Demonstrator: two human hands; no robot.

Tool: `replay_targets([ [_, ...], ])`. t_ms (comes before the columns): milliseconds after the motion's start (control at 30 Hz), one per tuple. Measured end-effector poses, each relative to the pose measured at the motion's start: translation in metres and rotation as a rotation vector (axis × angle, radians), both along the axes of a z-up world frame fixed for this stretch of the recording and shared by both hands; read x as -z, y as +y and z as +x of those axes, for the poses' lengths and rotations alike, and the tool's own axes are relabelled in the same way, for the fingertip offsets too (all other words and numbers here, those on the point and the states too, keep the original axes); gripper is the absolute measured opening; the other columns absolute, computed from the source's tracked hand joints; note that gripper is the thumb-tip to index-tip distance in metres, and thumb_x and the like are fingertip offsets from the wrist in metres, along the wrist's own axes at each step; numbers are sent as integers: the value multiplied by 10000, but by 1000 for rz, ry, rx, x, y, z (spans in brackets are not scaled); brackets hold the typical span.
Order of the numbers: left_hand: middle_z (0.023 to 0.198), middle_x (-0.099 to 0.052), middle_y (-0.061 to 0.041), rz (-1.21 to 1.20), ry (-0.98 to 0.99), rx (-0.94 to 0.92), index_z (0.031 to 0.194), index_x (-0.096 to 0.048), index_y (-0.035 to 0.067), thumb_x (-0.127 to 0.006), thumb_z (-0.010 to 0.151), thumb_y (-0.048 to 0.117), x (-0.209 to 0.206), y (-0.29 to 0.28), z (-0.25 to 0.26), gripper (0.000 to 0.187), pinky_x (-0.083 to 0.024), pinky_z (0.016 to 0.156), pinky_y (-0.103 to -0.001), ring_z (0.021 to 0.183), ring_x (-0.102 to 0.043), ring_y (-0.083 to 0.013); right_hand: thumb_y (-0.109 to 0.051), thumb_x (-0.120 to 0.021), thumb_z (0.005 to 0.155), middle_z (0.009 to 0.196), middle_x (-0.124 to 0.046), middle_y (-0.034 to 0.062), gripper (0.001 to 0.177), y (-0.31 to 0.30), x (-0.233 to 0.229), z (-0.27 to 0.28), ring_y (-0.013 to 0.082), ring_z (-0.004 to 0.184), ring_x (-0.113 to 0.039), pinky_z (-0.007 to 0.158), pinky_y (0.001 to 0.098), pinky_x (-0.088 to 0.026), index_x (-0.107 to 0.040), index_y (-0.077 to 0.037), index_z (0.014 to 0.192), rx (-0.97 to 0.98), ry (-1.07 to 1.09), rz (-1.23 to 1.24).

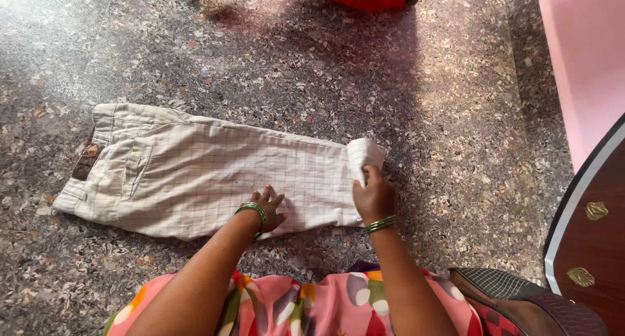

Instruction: The person aligns the legs of a pair of pants, folds them lengthwise, and then rolls them into a compact bundle before placing them inside a bag.

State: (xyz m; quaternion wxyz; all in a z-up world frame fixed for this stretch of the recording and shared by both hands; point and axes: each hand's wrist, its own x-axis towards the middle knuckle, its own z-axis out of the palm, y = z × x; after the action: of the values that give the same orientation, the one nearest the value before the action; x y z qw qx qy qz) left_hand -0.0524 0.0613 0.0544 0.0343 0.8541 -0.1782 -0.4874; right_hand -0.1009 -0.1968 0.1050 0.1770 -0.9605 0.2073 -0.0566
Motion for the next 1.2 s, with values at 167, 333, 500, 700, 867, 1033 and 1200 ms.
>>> replay_targets([
  [167,1713,178,-56,10,37,29,1638,-51,365,-394,1024,574,-2,-1,-1,734,-217,1225,-621,1579,48,-349,-162,-798,828,852,-742,133,342,28,29,6,217,688,-722,549,327,-608,-671,-39,1121,-131,-62,43],
  [333,1707,207,-88,30,34,56,1638,-66,375,-418,1026,556,-5,-4,-6,729,-202,1229,-620,1577,74,-371,-251,-671,956,911,-765,125,287,21,63,5,213,739,-742,620,311,-618,-660,-67,1176,-262,-35,224],
  [500,1703,237,-93,45,43,64,1633,-67,403,-430,1026,556,-6,-5,-7,724,-175,1235,-627,1573,104,-383,-425,-451,1080,1382,-558,179,429,-3,93,9,317,1270,-543,1072,461,-493,-568,-96,1328,-276,-246,-182],
  [700,1686,288,-133,78,36,133,1636,-30,419,-475,1013,552,-6,-7,-19,778,-154,1216,-671,1557,151,-428,-671,-257,1014,1706,-93,131,666,3,117,-1,386,1562,-64,1237,610,-58,-244,-362,1604,-351,-140,-364],
  [867,1680,301,-136,99,58,146,1635,-1,419,-522,968,621,-4,-10,-23,870,-139,1207,-691,1555,174,-440,-769,-227,940,1716,39,58,744,1,141,3,338,1557,75,1178,675,72,-59,-460,1596,-356,77,-364],
  [1033,1680,293,-150,123,52,181,1637,17,413,-493,970,649,0,-12,-24,873,-140,1201,-705,1552,169,-454,-829,-219,909,1711,123,22,800,0,145,10,296,1553,143,1169,687,104,19,-472,1585,-324,245,-400],
  [1200,1681,290,-153,136,28,190,1634,48,415,-494,961,671,1,-12,-30,902,-130,1199,-710,1548,172,-458,-804,-282,913,1711,94,31,794,0,129,11,307,1550,111,1171,680,75,-29,-465,1585,-327,321,-335],
])
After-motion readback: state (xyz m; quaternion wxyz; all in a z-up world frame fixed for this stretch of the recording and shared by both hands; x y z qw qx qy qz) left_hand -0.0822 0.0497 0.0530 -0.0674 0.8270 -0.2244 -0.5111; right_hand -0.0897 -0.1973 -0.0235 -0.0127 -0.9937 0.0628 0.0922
